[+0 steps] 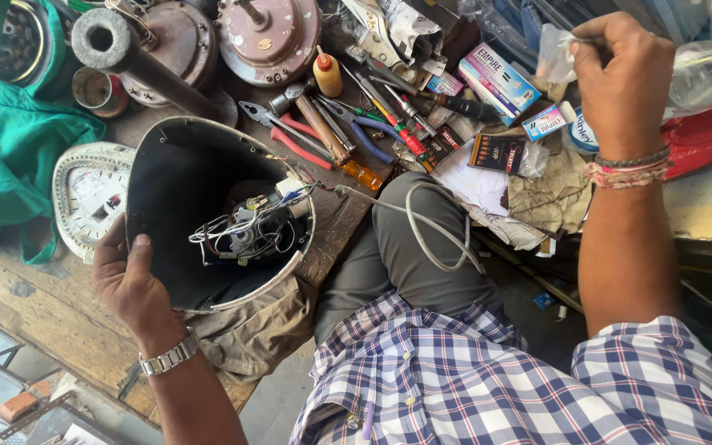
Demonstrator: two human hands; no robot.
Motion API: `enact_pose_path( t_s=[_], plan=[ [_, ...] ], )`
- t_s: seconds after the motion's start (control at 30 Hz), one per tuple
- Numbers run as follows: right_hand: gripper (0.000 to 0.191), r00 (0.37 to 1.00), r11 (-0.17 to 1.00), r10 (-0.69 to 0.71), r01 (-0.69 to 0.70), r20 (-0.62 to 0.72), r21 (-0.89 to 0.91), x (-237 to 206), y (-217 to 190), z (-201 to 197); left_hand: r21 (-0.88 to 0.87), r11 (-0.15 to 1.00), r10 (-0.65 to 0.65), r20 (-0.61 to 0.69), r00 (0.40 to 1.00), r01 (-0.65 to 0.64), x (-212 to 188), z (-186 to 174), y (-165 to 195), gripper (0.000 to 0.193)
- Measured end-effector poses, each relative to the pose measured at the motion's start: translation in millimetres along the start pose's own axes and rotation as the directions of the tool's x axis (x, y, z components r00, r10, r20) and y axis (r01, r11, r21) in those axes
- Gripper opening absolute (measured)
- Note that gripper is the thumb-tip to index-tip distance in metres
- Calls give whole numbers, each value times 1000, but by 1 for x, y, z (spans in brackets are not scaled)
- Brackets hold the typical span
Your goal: The person works on the internal wiring of a metal bell-shaped electrical fixture, manipulating wires and components with both hands. They reach for and handle a small tool from the cluttered workbench while continuing to adjust the fixture's interior.
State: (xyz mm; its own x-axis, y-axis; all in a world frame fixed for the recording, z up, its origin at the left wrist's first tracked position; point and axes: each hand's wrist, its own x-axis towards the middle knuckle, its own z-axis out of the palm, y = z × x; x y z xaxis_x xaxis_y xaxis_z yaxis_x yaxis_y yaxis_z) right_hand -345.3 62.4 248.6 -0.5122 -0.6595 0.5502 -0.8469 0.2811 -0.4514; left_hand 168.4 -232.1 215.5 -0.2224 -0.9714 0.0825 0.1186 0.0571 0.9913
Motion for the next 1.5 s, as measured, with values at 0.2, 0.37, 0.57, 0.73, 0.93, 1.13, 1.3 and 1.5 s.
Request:
enact_pose_path(
  t_s=[0.2,0.37,0.57,0.73,0.93,1.13,1.3,1.5],
  plan=[
    [10,882,806,417,-470,219,360,-8,9,27,-15,1000,0,5,1000,0,-4,3,1,30],
    [24,905,970,229,-181,358,-161,-25,30,72,4,1000,4,6,1000,-4,-5,0,1,30],
    [25,891,907,221,-38,396,-420,-25,41,166,-1,1000,17,7,1000,-17,-4,-4,-6,31],
    [11,847,820,231,96,479,-564,-2,59,211,-22,1000,18,-25,1000,-19,-1,-3,-5,30],
    [22,835,874,248,26,491,-486,4,52,203,-29,1000,-2,-168,986,-3,-17,8,-2,27],
    [22,901,833,360,-428,244,352,-1,-12,126,-84,994,50,-270,962,-75,-34,23,-2,27],
    [11,795,310,232,-606,560,732,-79,-90,80,145,947,320,-341,884,-287,-42,27,4,45],
    [5,775,73,219,-619,593,782,-115,-150,53,742,331,803,104,587,-583,-117,79,10,55]
  ],
)
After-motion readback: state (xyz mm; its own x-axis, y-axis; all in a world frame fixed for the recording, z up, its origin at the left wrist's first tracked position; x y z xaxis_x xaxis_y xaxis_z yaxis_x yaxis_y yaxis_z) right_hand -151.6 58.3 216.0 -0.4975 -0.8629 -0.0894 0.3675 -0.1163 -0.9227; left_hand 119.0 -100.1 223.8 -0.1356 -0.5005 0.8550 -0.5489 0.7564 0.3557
